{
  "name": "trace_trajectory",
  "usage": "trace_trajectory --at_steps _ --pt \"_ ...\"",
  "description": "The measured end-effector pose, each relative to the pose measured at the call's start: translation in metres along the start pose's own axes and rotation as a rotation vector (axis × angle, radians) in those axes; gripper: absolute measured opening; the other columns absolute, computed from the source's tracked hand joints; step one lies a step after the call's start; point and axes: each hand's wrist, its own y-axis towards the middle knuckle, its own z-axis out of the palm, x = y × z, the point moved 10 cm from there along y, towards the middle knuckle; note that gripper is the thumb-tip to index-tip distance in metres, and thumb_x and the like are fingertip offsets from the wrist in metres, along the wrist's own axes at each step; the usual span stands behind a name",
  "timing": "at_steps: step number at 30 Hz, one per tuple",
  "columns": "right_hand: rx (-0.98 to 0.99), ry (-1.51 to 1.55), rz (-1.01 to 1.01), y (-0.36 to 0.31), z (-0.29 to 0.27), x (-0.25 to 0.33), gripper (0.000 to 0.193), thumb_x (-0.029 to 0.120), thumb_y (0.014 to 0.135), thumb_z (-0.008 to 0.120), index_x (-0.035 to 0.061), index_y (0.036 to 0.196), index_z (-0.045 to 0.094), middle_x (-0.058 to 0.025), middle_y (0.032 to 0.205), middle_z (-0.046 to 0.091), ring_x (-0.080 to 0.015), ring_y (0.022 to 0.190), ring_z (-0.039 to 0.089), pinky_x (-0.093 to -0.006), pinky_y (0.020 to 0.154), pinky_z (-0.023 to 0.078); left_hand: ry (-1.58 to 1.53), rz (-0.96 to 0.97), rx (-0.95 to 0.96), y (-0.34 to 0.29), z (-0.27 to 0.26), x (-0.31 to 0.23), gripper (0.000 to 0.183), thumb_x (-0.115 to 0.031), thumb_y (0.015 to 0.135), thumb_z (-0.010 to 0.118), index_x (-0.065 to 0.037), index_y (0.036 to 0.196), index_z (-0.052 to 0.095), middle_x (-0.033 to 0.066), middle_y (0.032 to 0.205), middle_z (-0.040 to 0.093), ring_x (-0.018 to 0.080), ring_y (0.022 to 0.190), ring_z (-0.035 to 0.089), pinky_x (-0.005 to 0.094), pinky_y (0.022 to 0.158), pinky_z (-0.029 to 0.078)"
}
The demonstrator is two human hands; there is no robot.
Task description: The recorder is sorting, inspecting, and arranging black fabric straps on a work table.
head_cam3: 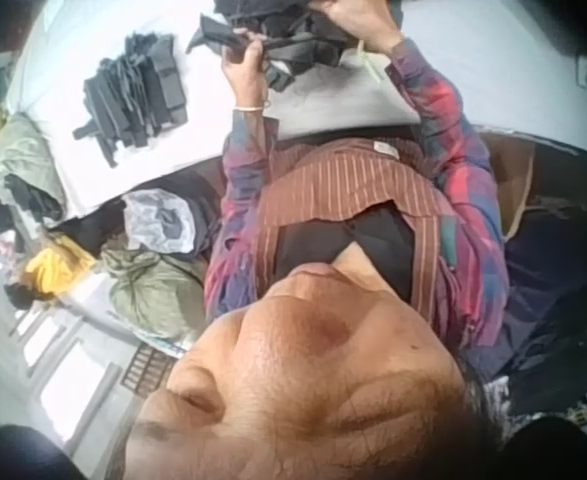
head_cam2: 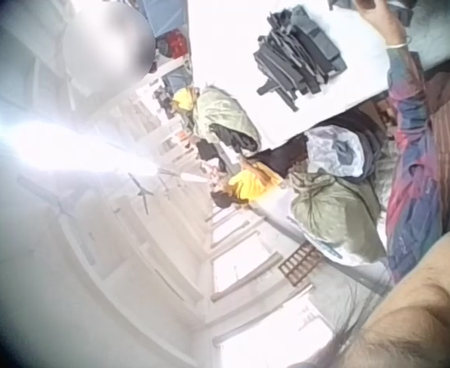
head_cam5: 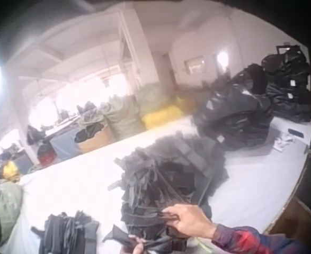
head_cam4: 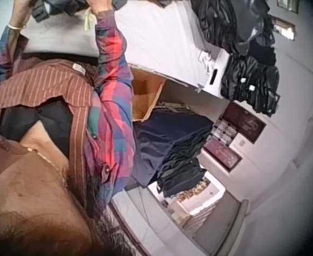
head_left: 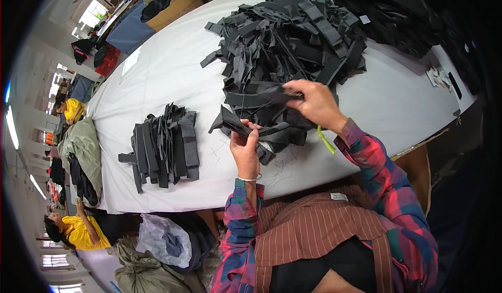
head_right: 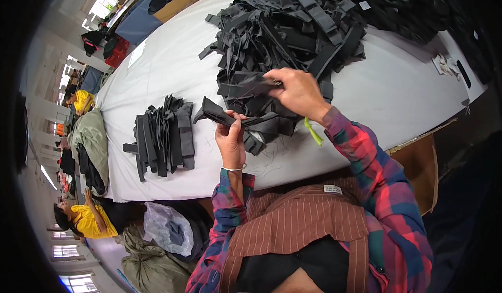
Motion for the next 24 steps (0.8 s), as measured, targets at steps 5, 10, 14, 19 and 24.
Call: trace_trajectory --at_steps 5,10,14,19,24 --pt "-0.294 -0.499 0.154 -0.003 -0.067 -0.008 0.054 0.015 0.076 0.069 0.0191 0.126 0.050 -0.0056 0.086 0.051 -0.0290 0.082 0.058 -0.0400 0.067 0.047 0.029 0.010 0.024 0.001 0.011 -0.005 0.027 0.004 0.082 0.059 -0.003 0.108 0.052 0.0035 0.094 0.057 0.0145 0.091 0.057 0.0265 0.088 0.042" --pt "-0.209 -0.564 -0.272 0.004 -0.017 0.057 0.024 0.027 0.081 0.063 0.0193 0.104 0.063 -0.0016 0.079 0.053 -0.0198 0.075 0.055 -0.0344 0.063 0.041 0.055 -0.015 0.017 -0.002 0.011 -0.004 0.029 0.003 0.082 0.061 -0.003 0.108 0.052 0.0025 0.092 0.057 0.0146 0.090 0.057 0.0272 0.087 0.043" --pt "-0.120 -0.528 -0.497 0.014 0.031 0.075 0.013 0.021 0.077 0.061 0.0150 0.087 0.064 -0.0012 0.074 0.053 -0.0178 0.075 0.055 -0.0324 0.065 0.040 0.061 -0.008 0.021 -0.003 0.013 -0.001 0.030 0.004 0.081 0.061 -0.003 0.108 0.052 0.0025 0.092 0.057 0.0145 0.090 0.056 0.0272 0.087 0.043" --pt "-0.044 -0.529 -0.593 0.026 0.054 0.080 0.016 0.010 0.071 0.058 0.0109 0.085 0.065 -0.0008 0.072 0.054 -0.0184 0.074 0.054 -0.0330 0.065 0.038 0.078 -0.022 0.024 -0.003 0.012 0.002 0.030 0.003 0.081 0.061 -0.002 0.110 0.052 0.0030 0.094 0.058 0.0147 0.091 0.057 0.0256 0.086 0.044" --pt "-0.057 -0.513 -0.527 0.029 0.038 0.075 0.014 0.016 0.073 0.063 0.0129 0.086 0.066 -0.0007 0.074 0.056 -0.0185 0.076 0.056 -0.0332 0.065 0.039 0.106 -0.004 0.032 -0.005 0.013 0.000 0.030 0.002 0.083 0.060 -0.002 0.111 0.051 0.0036 0.094 0.058 0.0151 0.092 0.057 0.0245 0.085 0.045"
